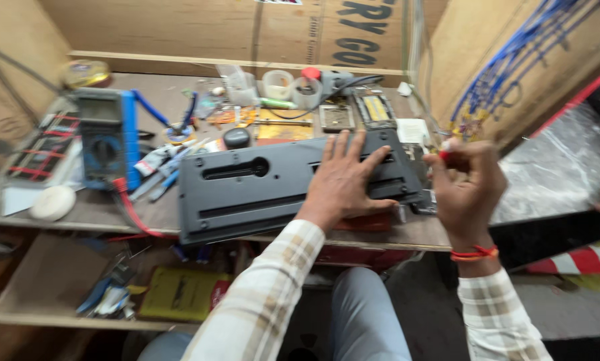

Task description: The person uses a small screwdriver to tighten screws on a disassembled electronic device, likely a keyboard, on a cluttered workbench. They manipulate the device's casing and internal components, then reattach the casing and continue securing it with screws.

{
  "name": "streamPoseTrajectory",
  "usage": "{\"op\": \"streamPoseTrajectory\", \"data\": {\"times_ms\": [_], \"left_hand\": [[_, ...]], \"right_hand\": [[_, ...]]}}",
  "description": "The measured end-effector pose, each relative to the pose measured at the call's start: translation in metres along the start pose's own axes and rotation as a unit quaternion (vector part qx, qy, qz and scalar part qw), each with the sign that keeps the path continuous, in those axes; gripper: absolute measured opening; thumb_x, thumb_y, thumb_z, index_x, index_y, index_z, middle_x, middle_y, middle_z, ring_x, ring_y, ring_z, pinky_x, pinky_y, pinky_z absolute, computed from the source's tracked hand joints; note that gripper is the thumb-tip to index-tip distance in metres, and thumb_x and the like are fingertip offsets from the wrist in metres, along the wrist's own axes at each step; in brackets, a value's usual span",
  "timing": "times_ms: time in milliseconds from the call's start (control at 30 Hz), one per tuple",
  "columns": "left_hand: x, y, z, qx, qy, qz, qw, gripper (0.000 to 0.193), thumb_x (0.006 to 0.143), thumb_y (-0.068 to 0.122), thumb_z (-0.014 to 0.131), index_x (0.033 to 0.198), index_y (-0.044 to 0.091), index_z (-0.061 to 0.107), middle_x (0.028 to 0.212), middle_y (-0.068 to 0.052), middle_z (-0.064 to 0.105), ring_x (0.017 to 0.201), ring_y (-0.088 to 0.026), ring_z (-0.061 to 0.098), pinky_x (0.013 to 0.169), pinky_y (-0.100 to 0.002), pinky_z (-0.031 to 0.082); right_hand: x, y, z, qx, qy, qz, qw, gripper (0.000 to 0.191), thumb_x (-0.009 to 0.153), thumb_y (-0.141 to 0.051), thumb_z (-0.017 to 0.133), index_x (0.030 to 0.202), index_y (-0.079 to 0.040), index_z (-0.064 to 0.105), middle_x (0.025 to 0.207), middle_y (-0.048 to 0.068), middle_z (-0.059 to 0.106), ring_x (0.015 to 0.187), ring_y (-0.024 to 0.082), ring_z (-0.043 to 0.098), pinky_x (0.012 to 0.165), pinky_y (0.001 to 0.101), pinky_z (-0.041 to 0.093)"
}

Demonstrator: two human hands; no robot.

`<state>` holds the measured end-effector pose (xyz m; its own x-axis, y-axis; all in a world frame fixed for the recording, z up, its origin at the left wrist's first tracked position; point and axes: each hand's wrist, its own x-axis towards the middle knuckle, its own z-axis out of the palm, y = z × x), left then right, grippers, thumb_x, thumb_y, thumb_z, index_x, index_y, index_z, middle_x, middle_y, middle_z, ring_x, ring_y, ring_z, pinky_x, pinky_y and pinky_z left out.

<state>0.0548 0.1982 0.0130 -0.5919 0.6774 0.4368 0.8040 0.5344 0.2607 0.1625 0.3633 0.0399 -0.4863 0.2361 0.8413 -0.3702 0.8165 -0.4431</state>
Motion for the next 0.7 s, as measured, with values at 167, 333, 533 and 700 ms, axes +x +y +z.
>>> {"op": "streamPoseTrajectory", "data": {"times_ms": [167, 333, 533, 700], "left_hand": [[-0.023, -0.02, -0.016, -0.144, 0.137, 0.039, 0.979, 0.072, 0.082, 0.048, 0.078, 0.142, 0.013, 0.057, 0.148, -0.023, 0.051, 0.137, -0.043, 0.047, 0.116, -0.051, 0.037], [-0.076, -0.074, -0.063, -0.169, 0.163, -0.007, 0.972, 0.018, 0.094, 0.023, 0.076, 0.107, 0.011, 0.074, 0.109, -0.01, 0.076, 0.105, -0.028, 0.073, 0.095, -0.038, 0.057], [-0.154, -0.105, -0.119, -0.128, 0.194, -0.075, 0.97, 0.013, 0.09, 0.016, 0.075, 0.1, 0.009, 0.075, 0.099, -0.007, 0.076, 0.093, -0.027, 0.074, 0.084, -0.038, 0.058], [-0.197, -0.119, -0.135, -0.03, 0.287, -0.021, 0.957, 0.011, 0.09, 0.011, 0.076, 0.1, 0.007, 0.073, 0.096, -0.008, 0.073, 0.093, -0.028, 0.071, 0.083, -0.039, 0.056]], "right_hand": [[0.004, -0.04, 0.01, 0.051, -0.096, 0.009, 0.994, 0.015, 0.109, 0.0, 0.068, 0.121, 0.0, 0.059, 0.098, 0.009, 0.065, 0.08, 0.012, 0.069, 0.07, 0.0259, 0.054], [0.002, -0.065, 0.036, 0.032, -0.247, 0.027, 0.968, 0.014, 0.101, -0.004, 0.068, 0.115, -0.002, 0.067, 0.087, 0.01, 0.069, 0.075, 0.017, 0.067, 0.067, 0.0297, 0.052], [-0.014, -0.095, 0.075, 0.092, -0.298, -0.023, 0.95, 0.017, 0.094, -0.003, 0.069, 0.111, -0.004, 0.069, 0.092, 0.012, 0.072, 0.076, 0.017, 0.072, 0.067, 0.032, 0.056], [-0.028, -0.129, 0.102, 0.072, -0.316, -0.002, 0.946, 0.021, 0.091, -0.005, 0.075, 0.112, -0.005, 0.071, 0.08, 0.013, 0.07, 0.065, 0.022, 0.068, 0.06, 0.0362, 0.053]]}}
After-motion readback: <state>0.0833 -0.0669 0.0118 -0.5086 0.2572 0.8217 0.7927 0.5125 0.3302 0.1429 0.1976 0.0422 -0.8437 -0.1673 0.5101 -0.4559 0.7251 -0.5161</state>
